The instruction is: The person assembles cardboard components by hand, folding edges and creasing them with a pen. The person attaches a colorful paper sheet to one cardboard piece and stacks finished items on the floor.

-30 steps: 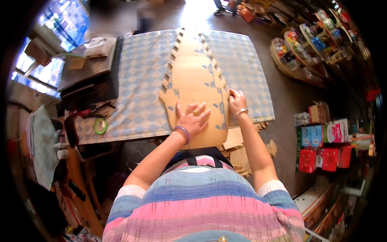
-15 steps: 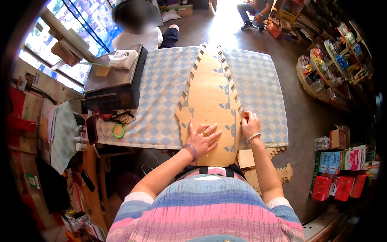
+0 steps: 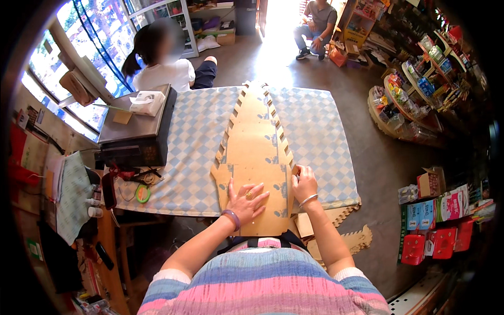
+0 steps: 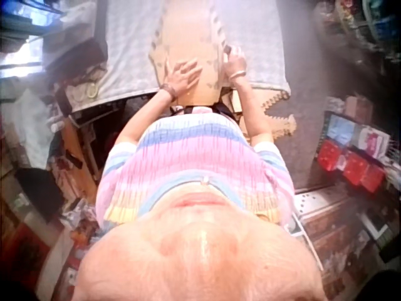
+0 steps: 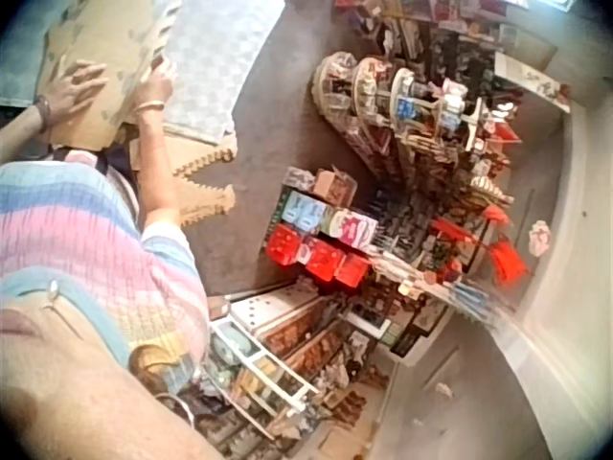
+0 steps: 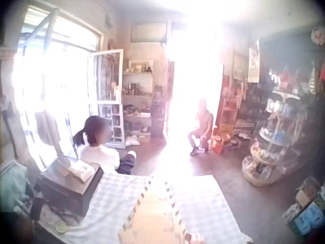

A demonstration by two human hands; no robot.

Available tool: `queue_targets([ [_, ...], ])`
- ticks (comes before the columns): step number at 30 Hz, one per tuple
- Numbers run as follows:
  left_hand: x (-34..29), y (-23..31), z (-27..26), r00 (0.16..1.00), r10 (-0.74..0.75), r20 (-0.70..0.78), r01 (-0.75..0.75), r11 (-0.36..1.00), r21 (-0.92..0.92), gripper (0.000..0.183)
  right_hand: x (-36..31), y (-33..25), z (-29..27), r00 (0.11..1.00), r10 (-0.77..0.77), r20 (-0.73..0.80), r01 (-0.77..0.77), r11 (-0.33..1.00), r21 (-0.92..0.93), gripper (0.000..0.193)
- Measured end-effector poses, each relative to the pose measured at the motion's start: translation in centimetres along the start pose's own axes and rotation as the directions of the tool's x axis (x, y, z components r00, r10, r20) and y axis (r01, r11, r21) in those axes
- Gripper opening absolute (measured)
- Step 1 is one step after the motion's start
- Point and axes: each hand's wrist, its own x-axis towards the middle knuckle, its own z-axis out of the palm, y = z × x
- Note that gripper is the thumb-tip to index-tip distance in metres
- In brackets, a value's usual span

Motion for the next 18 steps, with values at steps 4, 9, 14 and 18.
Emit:
queue_targets([
  [4,0.3,0.2,-0.1,1.000,0.007,0.004,-0.007,1.000,-0.008,0.041,1.4,2.0,0.2,0.989,0.150,-0.014,-0.142,0.958,0.251,0.031],
  [9,0.5,0.0,0.8,1.000,0.022,0.014,-0.022,0.999,0.039,0.043,2.2,5.2,1.8,0.958,0.245,0.151,-0.288,0.815,0.503,0.023],
  [14,0.1,-0.1,0.4,1.000,-0.006,0.030,0.006,1.000,0.013,0.044,2.5,3.5,0.5,0.883,0.287,0.372,-0.469,0.575,0.670,0.022],
  [18,0.3,0.1,0.1,1.000,0.006,0.010,-0.006,1.000,0.012,0.042,3.0,3.3,-0.5,0.884,0.266,0.384,-0.465,0.574,0.674,0.029],
])
